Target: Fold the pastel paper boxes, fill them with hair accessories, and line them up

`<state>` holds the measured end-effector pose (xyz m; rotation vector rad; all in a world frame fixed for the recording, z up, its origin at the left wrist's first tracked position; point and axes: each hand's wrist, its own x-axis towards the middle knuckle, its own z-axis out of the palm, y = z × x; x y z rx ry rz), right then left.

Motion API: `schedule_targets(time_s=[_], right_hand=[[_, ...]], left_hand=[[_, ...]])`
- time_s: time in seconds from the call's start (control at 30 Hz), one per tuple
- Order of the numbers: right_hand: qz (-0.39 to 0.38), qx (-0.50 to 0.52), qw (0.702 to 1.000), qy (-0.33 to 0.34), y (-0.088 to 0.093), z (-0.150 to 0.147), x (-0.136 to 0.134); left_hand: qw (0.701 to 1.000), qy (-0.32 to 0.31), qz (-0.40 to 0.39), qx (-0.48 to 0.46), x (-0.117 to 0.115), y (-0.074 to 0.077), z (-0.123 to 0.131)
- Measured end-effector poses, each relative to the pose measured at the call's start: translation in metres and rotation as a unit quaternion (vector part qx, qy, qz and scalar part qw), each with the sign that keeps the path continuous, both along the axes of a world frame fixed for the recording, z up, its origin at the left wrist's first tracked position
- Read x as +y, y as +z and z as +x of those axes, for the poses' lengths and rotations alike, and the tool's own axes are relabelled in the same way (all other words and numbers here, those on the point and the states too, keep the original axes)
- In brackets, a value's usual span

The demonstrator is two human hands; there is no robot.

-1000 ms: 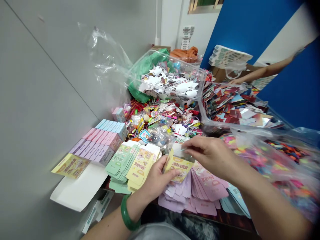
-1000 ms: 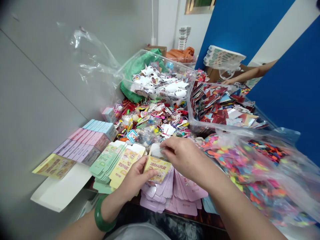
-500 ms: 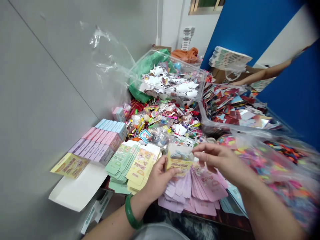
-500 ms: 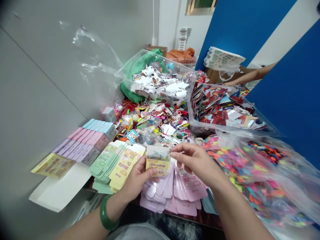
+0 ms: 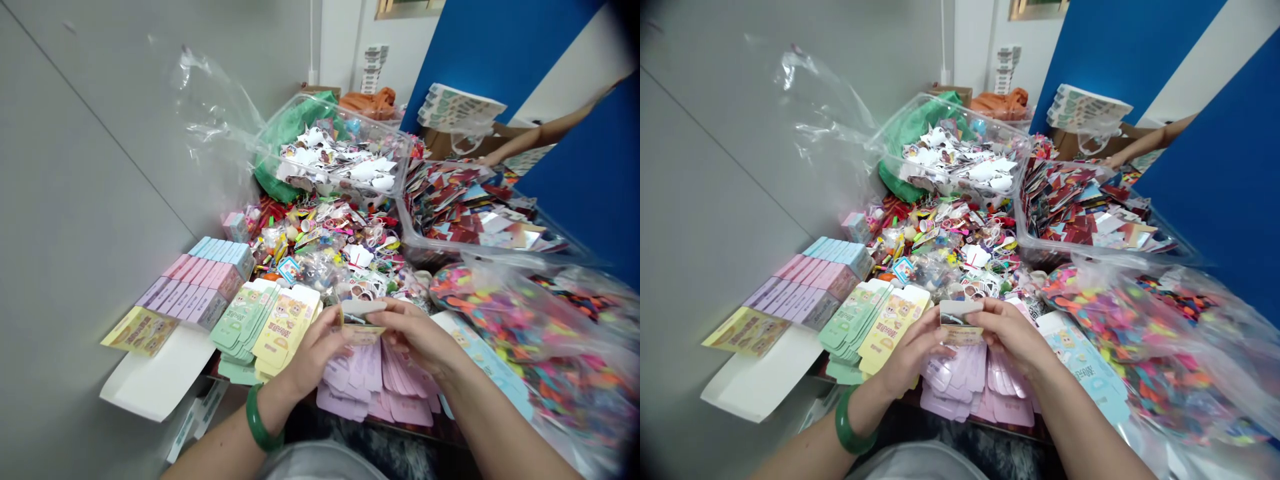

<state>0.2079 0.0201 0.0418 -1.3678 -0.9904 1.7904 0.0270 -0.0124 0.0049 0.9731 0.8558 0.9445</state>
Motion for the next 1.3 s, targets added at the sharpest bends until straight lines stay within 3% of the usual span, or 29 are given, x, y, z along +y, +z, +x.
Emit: schedule_targets(time_s=[0.13,0.23,0.3,0.43,0.6,0.73,0.9,1.13,1.3], right_hand=[[0.001,-0.006,1.000,0.005,0.000,-0.002,0.000],[0.008,-0.008,1.000,0.001,-0.001,-0.001,0.001],[0.034,-0.011,0.999,-0.009,-0.003,0.000,0.001],[0.136,-0.051,0.988,-0.059,-0.007,-0.001,-0.002],[0.352,-0.127,0.926,-0.058,-0.014,0.004,-0.009],[0.432,-0.189,0.882,-0.005,-0.016,0.013,-0.014],[0.468,-0.249,0.847,0.045,-0.016,0.016,-0.020],[0.484,-0.267,0.833,0.041,-0.009,0.013,-0.026],[0.488,-0.286,0.823,0.044,-0.004,0.008,-0.025]], left_hand=[[0.998,0.056,-0.029,-0.009,0.006,0.008,0.001],[0.998,0.034,-0.059,0.007,0.013,0.015,0.006],[0.998,0.034,-0.057,0.004,0.017,0.020,0.008],[0.995,0.091,-0.005,0.030,0.018,0.022,0.008],[0.984,0.125,0.101,0.075,0.019,0.010,0.002],[0.968,0.111,0.197,0.108,0.021,0.004,-0.005],[0.969,0.070,0.204,0.121,0.019,0.007,-0.009],[0.973,0.038,0.170,0.150,0.016,0.014,-0.011],[0.988,0.036,0.108,0.108,0.019,0.017,-0.009]])
